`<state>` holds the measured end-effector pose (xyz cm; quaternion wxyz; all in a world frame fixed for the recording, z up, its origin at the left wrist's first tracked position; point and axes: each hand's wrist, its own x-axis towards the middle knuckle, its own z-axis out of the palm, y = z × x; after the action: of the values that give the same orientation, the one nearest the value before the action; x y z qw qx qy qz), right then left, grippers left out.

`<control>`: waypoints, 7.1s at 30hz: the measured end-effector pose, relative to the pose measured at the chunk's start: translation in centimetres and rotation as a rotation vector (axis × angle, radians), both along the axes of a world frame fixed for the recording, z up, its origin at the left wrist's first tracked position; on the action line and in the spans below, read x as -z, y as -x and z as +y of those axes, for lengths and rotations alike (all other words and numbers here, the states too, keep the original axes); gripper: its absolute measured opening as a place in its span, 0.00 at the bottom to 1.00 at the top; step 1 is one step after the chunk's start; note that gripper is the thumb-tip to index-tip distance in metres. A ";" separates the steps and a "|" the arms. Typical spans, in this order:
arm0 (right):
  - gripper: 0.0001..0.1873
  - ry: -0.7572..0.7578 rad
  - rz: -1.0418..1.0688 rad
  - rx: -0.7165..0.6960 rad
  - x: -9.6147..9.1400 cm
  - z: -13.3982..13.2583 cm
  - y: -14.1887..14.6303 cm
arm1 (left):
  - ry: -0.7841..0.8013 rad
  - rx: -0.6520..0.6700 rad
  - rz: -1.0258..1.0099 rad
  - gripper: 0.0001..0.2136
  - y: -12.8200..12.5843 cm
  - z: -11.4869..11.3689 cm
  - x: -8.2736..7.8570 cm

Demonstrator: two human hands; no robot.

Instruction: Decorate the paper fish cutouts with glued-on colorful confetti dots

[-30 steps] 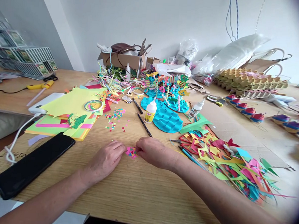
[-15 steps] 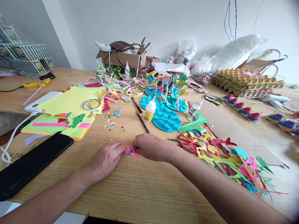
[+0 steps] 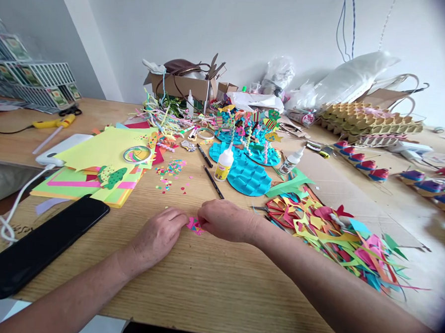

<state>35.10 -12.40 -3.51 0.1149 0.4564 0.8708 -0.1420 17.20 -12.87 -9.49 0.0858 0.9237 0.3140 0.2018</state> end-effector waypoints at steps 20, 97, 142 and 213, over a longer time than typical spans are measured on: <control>0.11 -0.449 0.216 -0.080 2.5 -3.2 -4.2 | -0.010 0.026 0.016 0.12 0.0 -0.1 -0.2; 0.17 -0.754 0.443 -0.152 2.1 -7.2 -2.3 | 1.603 -0.113 -0.523 0.12 -2.9 -2.3 -4.1; 0.12 0.251 0.844 0.647 2.1 -4.8 -1.8 | 0.238 -0.025 -0.046 0.08 -2.9 -0.9 -3.1; 0.06 -0.252 0.561 0.273 1.9 -6.1 -1.7 | 1.080 -0.055 -0.347 0.05 -3.1 -1.8 -3.1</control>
<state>36.82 -18.52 -5.42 -0.2067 0.5226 0.8100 -0.1676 20.28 -14.68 -6.42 0.5910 0.6936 0.3780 0.1634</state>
